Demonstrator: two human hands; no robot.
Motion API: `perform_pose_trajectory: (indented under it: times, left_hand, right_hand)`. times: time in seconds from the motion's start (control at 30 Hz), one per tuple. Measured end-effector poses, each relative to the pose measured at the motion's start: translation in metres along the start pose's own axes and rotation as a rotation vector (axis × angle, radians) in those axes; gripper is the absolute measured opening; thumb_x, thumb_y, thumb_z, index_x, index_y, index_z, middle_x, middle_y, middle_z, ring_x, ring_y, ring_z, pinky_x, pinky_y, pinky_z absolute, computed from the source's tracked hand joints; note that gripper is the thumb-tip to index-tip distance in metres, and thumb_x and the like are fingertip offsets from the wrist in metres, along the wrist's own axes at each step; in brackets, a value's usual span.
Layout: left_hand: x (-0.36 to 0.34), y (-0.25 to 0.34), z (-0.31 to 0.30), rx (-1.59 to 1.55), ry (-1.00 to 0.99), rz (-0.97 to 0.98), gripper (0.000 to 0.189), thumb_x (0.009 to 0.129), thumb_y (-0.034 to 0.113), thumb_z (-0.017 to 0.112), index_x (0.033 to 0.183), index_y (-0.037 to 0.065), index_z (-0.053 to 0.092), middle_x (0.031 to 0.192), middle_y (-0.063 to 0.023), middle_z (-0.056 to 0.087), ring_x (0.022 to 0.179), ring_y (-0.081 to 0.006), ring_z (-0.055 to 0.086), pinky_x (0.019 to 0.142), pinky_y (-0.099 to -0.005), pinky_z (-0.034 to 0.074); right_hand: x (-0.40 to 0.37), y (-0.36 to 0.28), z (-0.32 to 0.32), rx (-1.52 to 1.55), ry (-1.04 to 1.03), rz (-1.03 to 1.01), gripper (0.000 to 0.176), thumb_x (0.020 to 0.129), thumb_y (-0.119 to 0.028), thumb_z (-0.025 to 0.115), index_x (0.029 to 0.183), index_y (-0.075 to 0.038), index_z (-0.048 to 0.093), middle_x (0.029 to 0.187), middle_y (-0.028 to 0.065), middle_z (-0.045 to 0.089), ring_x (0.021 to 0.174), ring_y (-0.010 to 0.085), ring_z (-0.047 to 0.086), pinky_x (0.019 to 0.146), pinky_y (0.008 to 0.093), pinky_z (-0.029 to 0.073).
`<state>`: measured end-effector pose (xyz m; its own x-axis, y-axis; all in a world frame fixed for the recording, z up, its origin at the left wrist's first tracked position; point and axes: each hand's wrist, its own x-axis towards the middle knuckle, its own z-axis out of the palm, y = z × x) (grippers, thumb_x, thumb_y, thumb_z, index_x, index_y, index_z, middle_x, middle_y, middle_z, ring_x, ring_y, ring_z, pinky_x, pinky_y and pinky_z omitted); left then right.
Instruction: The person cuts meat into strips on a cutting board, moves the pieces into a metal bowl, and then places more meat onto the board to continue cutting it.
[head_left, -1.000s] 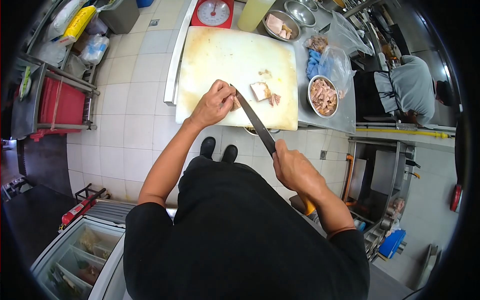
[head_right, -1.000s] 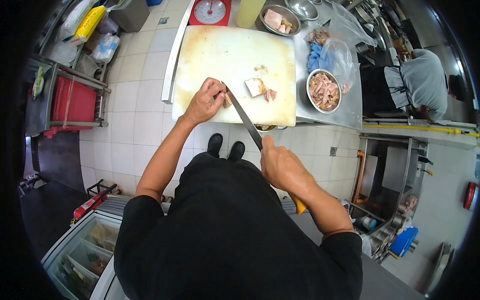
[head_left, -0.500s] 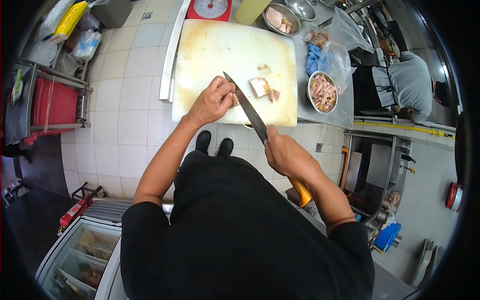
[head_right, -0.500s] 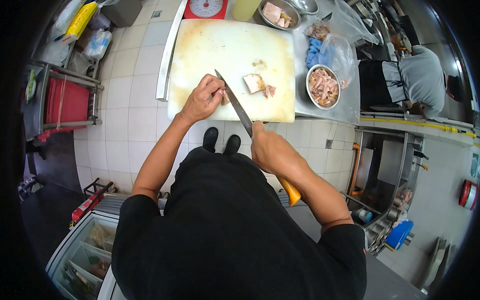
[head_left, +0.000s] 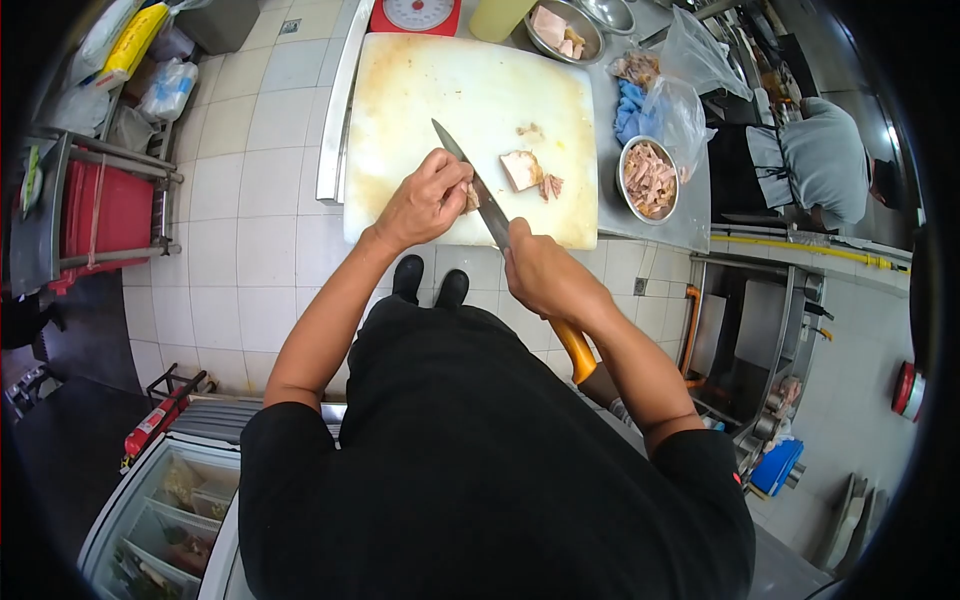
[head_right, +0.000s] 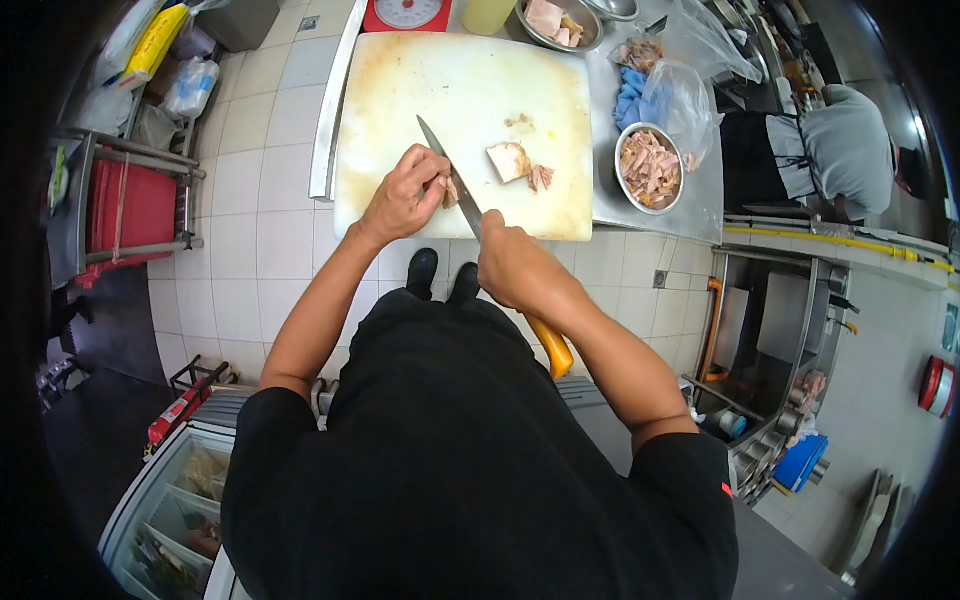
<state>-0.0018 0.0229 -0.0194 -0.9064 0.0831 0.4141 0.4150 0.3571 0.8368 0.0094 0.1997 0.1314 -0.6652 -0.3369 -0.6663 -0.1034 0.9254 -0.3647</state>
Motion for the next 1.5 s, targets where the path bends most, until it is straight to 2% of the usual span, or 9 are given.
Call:
perform_pose_trajectory:
  times: [0.2, 0.3, 0.37, 0.67, 0.8, 1.07, 1.3, 1.37, 1.5]
  left_hand:
    - [-0.001, 0.000, 0.000, -0.033, 0.015, 0.000, 0.013, 0.090, 0.000, 0.058, 0.103, 0.002, 0.061, 0.096, -0.0113, 0.056, 0.081, -0.0240, 0.061, 0.072, -0.0343, 0.051]
    - [0.000, 0.001, -0.001, -0.019, -0.002, -0.020, 0.013, 0.091, 0.000, 0.058, 0.103, 0.002, 0.061, 0.096, -0.0116, 0.056, 0.081, -0.0237, 0.060, 0.072, -0.0340, 0.051]
    - [-0.001, 0.000, -0.001, -0.026, -0.006, -0.024, 0.013, 0.091, 0.000, 0.058, 0.103, 0.002, 0.061, 0.097, -0.0116, 0.056, 0.082, -0.0235, 0.060, 0.072, -0.0339, 0.051]
    - [-0.003, 0.000, 0.001, -0.029, 0.011, 0.001, 0.013, 0.090, 0.000, 0.058, 0.103, 0.002, 0.061, 0.098, -0.0115, 0.056, 0.081, -0.0232, 0.060, 0.071, -0.0334, 0.051]
    - [-0.004, 0.002, 0.002, -0.010, 0.026, 0.002, 0.014, 0.090, 0.000, 0.057, 0.103, 0.001, 0.061, 0.097, -0.0119, 0.055, 0.081, -0.0232, 0.059, 0.071, -0.0334, 0.051]
    - [-0.008, 0.002, 0.002, 0.022, 0.056, -0.004, 0.013, 0.090, 0.001, 0.058, 0.103, 0.002, 0.062, 0.095, -0.0113, 0.055, 0.081, -0.0237, 0.059, 0.071, -0.0338, 0.051]
    - [-0.007, 0.000, 0.001, 0.015, 0.039, -0.003, 0.013, 0.090, 0.001, 0.058, 0.103, 0.003, 0.062, 0.094, -0.0106, 0.055, 0.082, -0.0239, 0.059, 0.072, -0.0341, 0.051]
    - [-0.007, 0.002, 0.001, 0.005, 0.035, -0.014, 0.013, 0.090, 0.001, 0.058, 0.102, 0.003, 0.062, 0.094, -0.0106, 0.055, 0.082, -0.0238, 0.059, 0.072, -0.0340, 0.051]
    - [-0.008, -0.001, -0.001, 0.008, 0.042, -0.001, 0.014, 0.089, 0.003, 0.061, 0.103, 0.003, 0.063, 0.095, -0.0119, 0.054, 0.078, -0.0266, 0.061, 0.070, -0.0361, 0.053]
  right_hand:
    - [0.016, 0.010, 0.021, -0.083, 0.089, -0.043, 0.015, 0.085, 0.001, 0.048, 0.097, 0.011, 0.044, 0.080, 0.0400, 0.063, 0.080, 0.0529, 0.066, 0.076, 0.0552, 0.053]
    - [0.023, 0.017, 0.032, -0.089, 0.188, -0.114, 0.019, 0.098, -0.010, 0.045, 0.097, 0.008, 0.042, 0.073, 0.0376, 0.061, 0.073, 0.0536, 0.064, 0.070, 0.0581, 0.050]
    - [0.024, 0.013, 0.032, -0.100, 0.184, -0.125, 0.014, 0.085, 0.001, 0.049, 0.094, 0.009, 0.043, 0.073, 0.0366, 0.063, 0.074, 0.0508, 0.067, 0.070, 0.0544, 0.054]
    - [0.049, 0.038, 0.077, -0.072, 0.369, -0.215, 0.015, 0.084, 0.004, 0.049, 0.095, 0.008, 0.040, 0.072, 0.0354, 0.063, 0.068, 0.0508, 0.066, 0.064, 0.0546, 0.054]
    - [0.037, 0.037, 0.070, -0.068, 0.359, -0.224, 0.014, 0.085, 0.004, 0.048, 0.095, 0.009, 0.040, 0.072, 0.0354, 0.063, 0.068, 0.0518, 0.065, 0.064, 0.0554, 0.053]
    - [-0.016, 0.034, 0.035, -0.169, 0.048, -0.086, 0.018, 0.084, 0.004, 0.049, 0.098, 0.011, 0.041, 0.077, 0.0374, 0.063, 0.075, 0.0521, 0.066, 0.070, 0.0574, 0.051]
    - [0.009, 0.040, 0.052, -0.145, 0.103, -0.130, 0.020, 0.084, 0.003, 0.051, 0.100, 0.010, 0.042, 0.074, 0.0347, 0.064, 0.072, 0.0491, 0.067, 0.068, 0.0548, 0.053]
    - [0.010, 0.041, 0.056, -0.207, 0.144, -0.139, 0.014, 0.092, -0.002, 0.047, 0.098, 0.008, 0.039, 0.067, 0.0332, 0.061, 0.067, 0.0520, 0.064, 0.062, 0.0578, 0.050]
    - [0.008, 0.038, 0.061, -0.227, 0.154, -0.134, 0.014, 0.088, 0.002, 0.048, 0.098, 0.007, 0.039, 0.068, 0.0342, 0.061, 0.066, 0.0517, 0.064, 0.061, 0.0590, 0.050]
